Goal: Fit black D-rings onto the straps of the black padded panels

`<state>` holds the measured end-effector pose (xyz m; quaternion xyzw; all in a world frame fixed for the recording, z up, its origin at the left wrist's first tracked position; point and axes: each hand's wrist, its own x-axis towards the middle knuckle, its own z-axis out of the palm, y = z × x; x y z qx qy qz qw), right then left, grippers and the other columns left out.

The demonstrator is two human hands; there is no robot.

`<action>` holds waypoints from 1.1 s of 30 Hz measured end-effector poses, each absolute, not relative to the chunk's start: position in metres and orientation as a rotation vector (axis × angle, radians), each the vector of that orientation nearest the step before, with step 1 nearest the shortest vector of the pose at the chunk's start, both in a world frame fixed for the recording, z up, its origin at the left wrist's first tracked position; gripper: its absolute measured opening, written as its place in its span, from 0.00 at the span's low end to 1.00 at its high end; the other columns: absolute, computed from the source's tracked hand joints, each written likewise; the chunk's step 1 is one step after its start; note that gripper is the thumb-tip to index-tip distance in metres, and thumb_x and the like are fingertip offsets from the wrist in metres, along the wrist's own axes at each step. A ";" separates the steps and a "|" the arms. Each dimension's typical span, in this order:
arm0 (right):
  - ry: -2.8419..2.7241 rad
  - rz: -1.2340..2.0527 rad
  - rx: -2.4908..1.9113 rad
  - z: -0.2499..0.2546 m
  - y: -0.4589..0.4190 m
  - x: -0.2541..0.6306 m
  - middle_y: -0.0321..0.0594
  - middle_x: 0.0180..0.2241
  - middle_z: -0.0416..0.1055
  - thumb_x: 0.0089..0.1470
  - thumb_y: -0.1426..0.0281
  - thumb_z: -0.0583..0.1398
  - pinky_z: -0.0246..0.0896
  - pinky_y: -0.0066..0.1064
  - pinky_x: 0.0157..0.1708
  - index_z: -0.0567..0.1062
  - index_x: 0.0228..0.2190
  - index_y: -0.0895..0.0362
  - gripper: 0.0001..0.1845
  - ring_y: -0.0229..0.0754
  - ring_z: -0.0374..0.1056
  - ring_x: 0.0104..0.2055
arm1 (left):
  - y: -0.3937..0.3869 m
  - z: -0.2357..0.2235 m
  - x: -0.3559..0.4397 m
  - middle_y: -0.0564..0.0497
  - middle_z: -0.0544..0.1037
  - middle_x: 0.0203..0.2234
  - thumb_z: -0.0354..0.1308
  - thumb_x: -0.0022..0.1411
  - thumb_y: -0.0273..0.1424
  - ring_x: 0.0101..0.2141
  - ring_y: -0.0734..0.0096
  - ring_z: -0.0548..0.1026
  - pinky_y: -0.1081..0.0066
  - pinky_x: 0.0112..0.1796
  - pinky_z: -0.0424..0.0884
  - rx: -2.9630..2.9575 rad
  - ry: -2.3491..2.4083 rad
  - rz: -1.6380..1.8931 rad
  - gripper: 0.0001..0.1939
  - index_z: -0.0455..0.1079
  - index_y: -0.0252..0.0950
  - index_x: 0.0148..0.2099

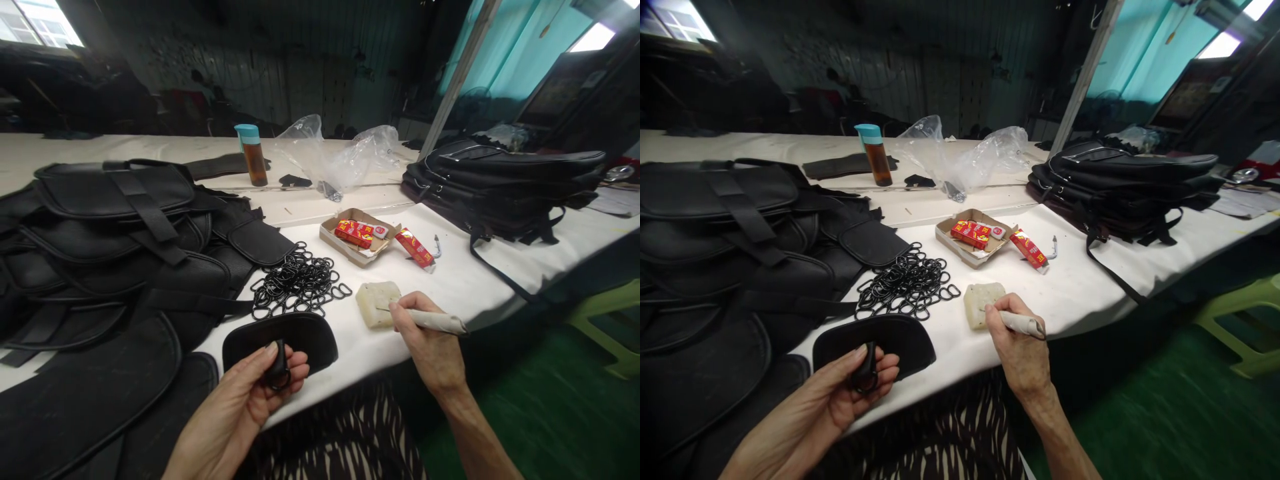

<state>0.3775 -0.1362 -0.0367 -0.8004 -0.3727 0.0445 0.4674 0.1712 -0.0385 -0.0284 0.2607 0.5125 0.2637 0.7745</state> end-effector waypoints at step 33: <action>-0.816 0.779 -1.449 -0.053 -0.119 0.287 0.31 0.23 0.66 0.52 0.58 0.59 0.52 0.27 0.26 0.67 0.25 0.55 0.14 0.35 0.58 0.24 | -0.038 -0.054 0.146 0.39 0.79 0.35 0.54 0.60 0.28 0.38 0.62 0.76 0.62 0.44 0.69 0.498 0.628 0.486 0.11 0.76 0.25 0.38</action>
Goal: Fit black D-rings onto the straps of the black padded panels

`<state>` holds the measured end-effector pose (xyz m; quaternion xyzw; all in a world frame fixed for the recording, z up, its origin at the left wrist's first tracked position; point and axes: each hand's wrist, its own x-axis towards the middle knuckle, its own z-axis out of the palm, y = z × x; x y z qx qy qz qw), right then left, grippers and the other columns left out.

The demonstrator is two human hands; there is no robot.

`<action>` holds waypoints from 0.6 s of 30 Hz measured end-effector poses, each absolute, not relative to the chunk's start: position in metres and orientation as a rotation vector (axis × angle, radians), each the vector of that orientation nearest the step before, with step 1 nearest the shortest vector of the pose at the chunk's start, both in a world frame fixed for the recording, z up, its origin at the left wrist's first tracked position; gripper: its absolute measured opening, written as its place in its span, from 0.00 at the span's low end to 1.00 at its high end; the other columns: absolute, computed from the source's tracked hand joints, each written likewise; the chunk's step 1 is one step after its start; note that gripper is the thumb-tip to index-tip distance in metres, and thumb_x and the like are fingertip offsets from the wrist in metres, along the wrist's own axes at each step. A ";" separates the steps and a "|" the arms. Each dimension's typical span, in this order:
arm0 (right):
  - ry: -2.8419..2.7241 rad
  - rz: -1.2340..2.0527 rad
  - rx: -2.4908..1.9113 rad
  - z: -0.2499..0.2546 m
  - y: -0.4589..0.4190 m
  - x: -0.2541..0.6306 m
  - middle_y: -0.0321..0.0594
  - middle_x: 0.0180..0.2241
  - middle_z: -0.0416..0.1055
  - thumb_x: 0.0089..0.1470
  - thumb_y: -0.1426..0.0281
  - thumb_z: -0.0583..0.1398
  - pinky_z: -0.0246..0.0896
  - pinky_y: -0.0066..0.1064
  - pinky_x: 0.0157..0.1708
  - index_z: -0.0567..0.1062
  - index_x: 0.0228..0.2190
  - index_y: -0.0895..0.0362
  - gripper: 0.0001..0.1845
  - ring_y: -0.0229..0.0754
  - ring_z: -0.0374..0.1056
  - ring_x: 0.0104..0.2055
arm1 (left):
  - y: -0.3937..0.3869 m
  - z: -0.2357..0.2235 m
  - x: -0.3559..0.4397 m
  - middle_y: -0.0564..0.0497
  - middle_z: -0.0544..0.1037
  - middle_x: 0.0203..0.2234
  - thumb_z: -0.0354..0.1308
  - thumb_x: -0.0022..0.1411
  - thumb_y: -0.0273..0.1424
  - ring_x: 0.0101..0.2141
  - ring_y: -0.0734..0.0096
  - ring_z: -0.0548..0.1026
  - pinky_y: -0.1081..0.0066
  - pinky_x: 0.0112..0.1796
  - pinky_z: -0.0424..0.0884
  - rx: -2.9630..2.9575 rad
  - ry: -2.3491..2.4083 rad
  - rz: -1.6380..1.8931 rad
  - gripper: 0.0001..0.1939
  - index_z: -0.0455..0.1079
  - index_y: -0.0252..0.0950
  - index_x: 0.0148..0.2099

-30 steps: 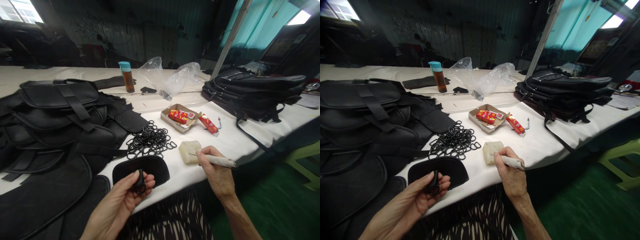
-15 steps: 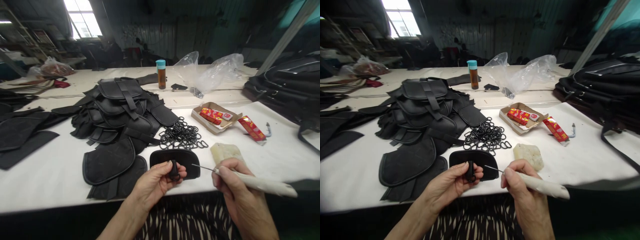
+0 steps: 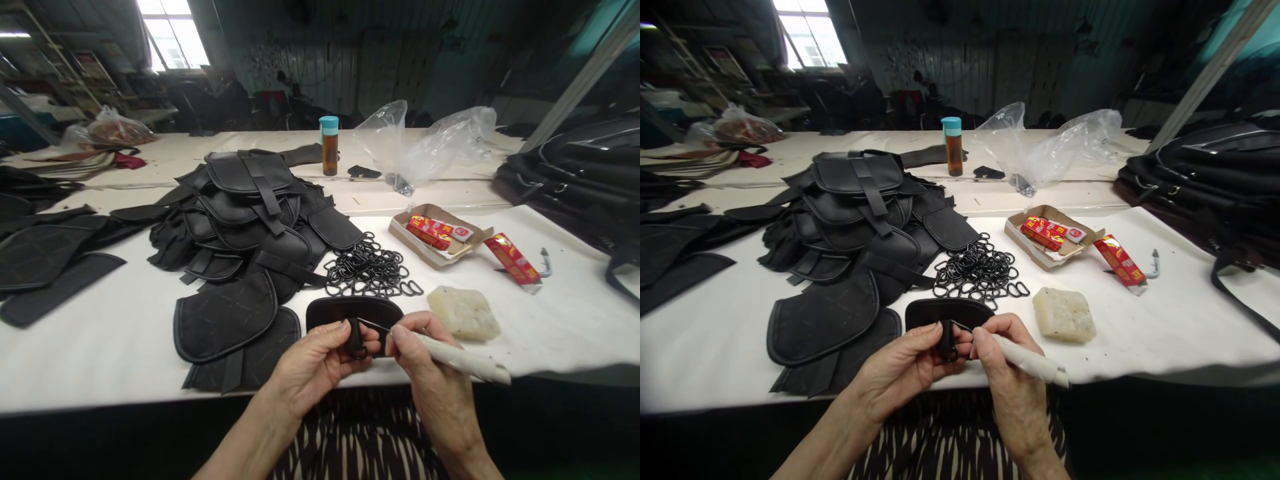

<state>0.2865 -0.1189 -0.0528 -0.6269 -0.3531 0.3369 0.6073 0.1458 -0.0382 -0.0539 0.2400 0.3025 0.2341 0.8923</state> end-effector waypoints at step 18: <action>-0.955 0.900 -1.448 -0.046 -0.113 0.283 0.33 0.22 0.68 0.51 0.58 0.60 0.61 0.27 0.27 0.68 0.27 0.55 0.13 0.38 0.65 0.27 | -0.048 -0.049 0.154 0.45 0.79 0.25 0.57 0.58 0.27 0.29 0.69 0.75 0.65 0.39 0.72 0.488 0.629 0.635 0.09 0.76 0.26 0.31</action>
